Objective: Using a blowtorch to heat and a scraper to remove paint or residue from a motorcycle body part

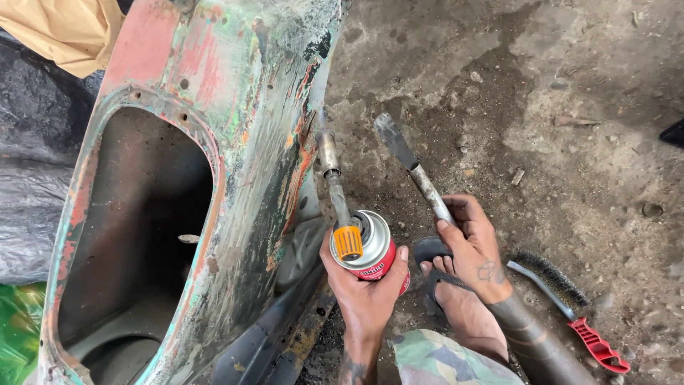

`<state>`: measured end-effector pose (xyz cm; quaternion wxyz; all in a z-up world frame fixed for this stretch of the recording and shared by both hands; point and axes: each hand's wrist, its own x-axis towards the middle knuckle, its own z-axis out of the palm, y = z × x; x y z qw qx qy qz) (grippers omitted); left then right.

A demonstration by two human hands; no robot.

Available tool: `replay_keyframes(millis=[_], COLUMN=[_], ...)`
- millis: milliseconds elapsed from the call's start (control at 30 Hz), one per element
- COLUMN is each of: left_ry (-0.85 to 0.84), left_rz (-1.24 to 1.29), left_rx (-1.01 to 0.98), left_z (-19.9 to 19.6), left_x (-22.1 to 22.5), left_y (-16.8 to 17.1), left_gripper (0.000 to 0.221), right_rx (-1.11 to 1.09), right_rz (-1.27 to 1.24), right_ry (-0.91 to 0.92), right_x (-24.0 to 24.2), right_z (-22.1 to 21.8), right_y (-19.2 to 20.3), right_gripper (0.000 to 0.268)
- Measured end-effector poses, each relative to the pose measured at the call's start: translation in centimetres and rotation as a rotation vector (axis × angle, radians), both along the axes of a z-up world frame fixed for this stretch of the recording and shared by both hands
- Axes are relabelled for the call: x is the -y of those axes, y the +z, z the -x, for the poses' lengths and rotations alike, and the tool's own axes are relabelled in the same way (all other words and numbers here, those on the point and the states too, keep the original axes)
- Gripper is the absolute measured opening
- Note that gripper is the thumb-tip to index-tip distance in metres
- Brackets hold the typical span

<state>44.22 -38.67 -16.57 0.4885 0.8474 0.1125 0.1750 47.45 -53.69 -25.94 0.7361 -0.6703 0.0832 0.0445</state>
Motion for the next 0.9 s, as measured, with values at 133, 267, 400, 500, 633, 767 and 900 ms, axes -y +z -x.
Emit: replay_keyframes(millis=[133,267,400,500,633,767,900], left_ry=[0.018,0.009,0.002,0.026,0.01,0.013,0.015], left_rz=[-0.047,-0.055,-0.055,-0.044,-0.05,-0.075,-0.073], left_rx=[0.01,-0.003,-0.008,-0.032,0.01,0.013,0.015], left_z=[-0.1,-0.2,-0.2,-0.3,-0.3,-0.2,-0.2], left_x=[-0.2,-0.2,-0.1,0.0,0.1,-0.1,-0.3], left_y=[-0.2,0.3,0.3,0.4,0.4,0.5,0.6], left_gripper=[0.086,0.086,0.085,0.087,0.086,0.088,0.085], right_rx=[-0.014,0.01,0.021,0.035,0.076,0.166,0.253], right_rz=[-0.006,-0.029,-0.018,-0.047,0.034,0.031,0.061], right_ry=[-0.017,-0.006,-0.009,-0.014,0.026,0.084,0.117], right_x=[-0.1,-0.4,-0.9,-1.3,-2.0,-2.7,-3.5], right_z=[-0.1,-0.1,-0.1,-0.1,-0.5,-1.4,-1.7], right_y=[-0.1,-0.2,-0.6,-0.9,0.0,1.2,2.3], right_gripper=[0.028,0.028,0.028,0.027,0.03,0.038,0.047])
